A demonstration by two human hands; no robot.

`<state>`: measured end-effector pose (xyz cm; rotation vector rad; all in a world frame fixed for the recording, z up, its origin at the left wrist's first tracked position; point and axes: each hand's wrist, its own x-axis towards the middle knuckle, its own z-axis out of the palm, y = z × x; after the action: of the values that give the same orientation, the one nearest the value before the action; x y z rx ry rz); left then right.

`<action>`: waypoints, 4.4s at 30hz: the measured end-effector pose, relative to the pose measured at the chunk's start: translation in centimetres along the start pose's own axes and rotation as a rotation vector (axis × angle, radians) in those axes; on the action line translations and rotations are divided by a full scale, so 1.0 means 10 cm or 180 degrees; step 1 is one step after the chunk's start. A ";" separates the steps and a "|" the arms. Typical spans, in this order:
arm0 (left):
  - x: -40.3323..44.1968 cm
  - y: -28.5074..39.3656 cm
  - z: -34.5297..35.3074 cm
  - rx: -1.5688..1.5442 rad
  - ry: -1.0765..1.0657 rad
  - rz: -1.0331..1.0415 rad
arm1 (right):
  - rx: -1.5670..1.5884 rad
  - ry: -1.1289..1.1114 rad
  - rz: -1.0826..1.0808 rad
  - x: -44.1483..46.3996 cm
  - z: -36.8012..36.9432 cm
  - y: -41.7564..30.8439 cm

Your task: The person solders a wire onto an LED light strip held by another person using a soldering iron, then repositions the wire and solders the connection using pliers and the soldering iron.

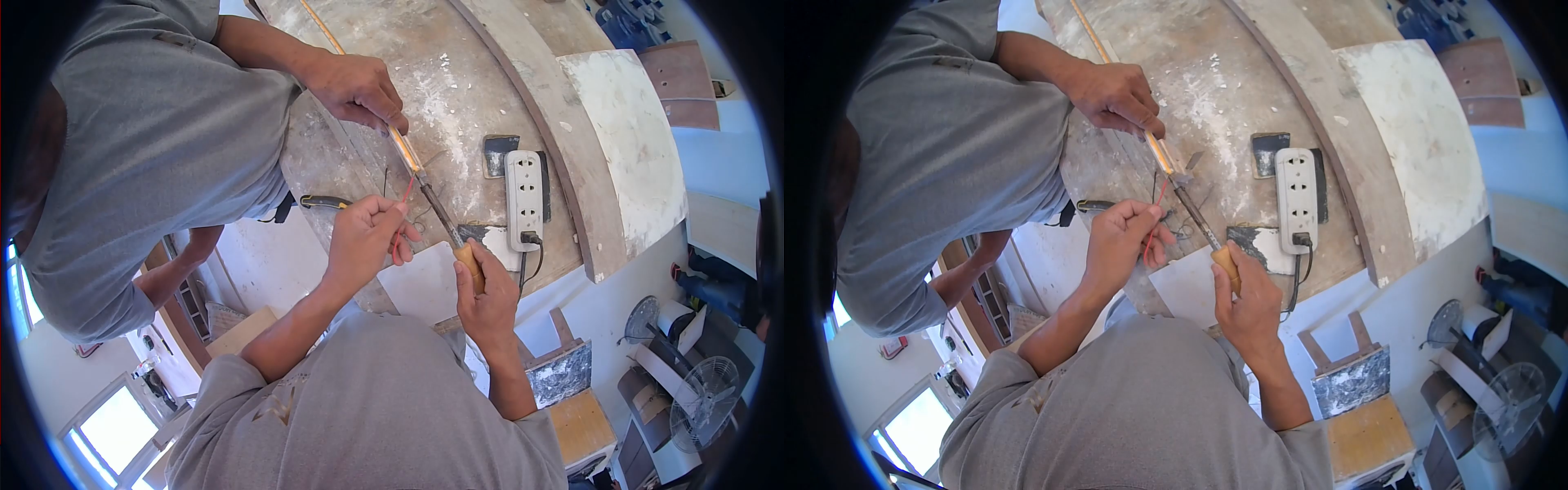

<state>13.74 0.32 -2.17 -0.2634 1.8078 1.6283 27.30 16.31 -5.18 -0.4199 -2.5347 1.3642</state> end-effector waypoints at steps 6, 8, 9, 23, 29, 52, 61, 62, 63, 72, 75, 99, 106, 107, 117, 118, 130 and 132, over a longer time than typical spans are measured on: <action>0.04 -0.06 -0.01 -0.0508 -0.0083 -0.0135 | 0.0021 -0.0036 0.0047 0.00 0.00 -0.01; 0.04 -0.07 0.00 -0.0634 -0.0100 -0.0161 | 0.0024 -0.0076 0.0109 0.00 -0.01 -0.04; 0.03 -0.07 0.00 -0.0683 -0.0095 -0.0172 | 0.0030 -0.0067 0.0089 0.00 -0.01 -0.03; 0.04 -0.06 0.05 -0.0687 -0.0095 -0.0218 | 0.0055 -0.0053 0.0112 0.00 0.00 -0.02; 0.05 -0.08 0.06 -0.0751 -0.0142 -0.0198 | 0.0043 -0.0011 0.0056 0.00 -0.01 -0.02; 0.07 -0.12 0.09 -0.0562 -0.0216 -0.0169 | -0.0086 -0.0035 -0.0119 0.02 -0.02 0.01; 0.08 -0.12 0.08 -0.0471 -0.0219 -0.0147 | -0.0164 -0.0026 -0.0220 0.04 -0.04 0.02; 0.08 -0.12 0.08 -0.0471 -0.0214 -0.0147 | -0.0168 -0.0027 -0.0214 0.04 -0.04 0.02; 0.08 -0.11 0.07 -0.0470 -0.0212 -0.0145 | -0.0168 -0.0030 -0.0214 0.04 -0.04 0.02; 0.08 -0.05 0.08 -0.0468 -0.0195 -0.0107 | -0.0256 -0.0017 -0.0268 0.05 -0.08 -0.01; 0.07 -0.02 0.07 -0.0482 -0.0212 -0.0143 | -0.0300 -0.0021 -0.0262 0.04 -0.09 -0.01; 0.13 0.00 0.01 -0.0449 -0.0293 -0.0195 | -0.0640 0.0049 -0.0252 0.04 -0.14 -0.07; 0.12 0.01 0.01 -0.0475 -0.0309 -0.0200 | -0.0475 0.0070 -0.0247 0.04 -0.14 -0.07; 0.11 0.00 0.01 -0.0430 -0.0309 -0.0163 | -0.0458 0.0056 -0.0221 0.04 -0.14 -0.07; 0.13 -0.25 0.02 -0.0353 -0.0408 0.0197 | -0.0232 0.0112 -0.0058 0.05 -0.19 -0.07; 0.13 -0.23 0.04 -0.0295 -0.0361 0.0191 | -0.0226 0.0085 -0.0023 0.04 -0.18 -0.07; 0.17 -0.26 0.04 -0.0643 -0.0531 0.0047 | -0.0141 0.0047 -0.0151 0.05 -0.11 -0.02; 0.17 -0.25 0.04 -0.0641 -0.0533 0.0030 | -0.0140 0.0055 -0.0202 0.05 -0.11 -0.01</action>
<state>13.97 0.71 -5.19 -0.2017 1.5253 1.7858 27.13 17.27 -4.46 -0.3544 -2.5454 1.2790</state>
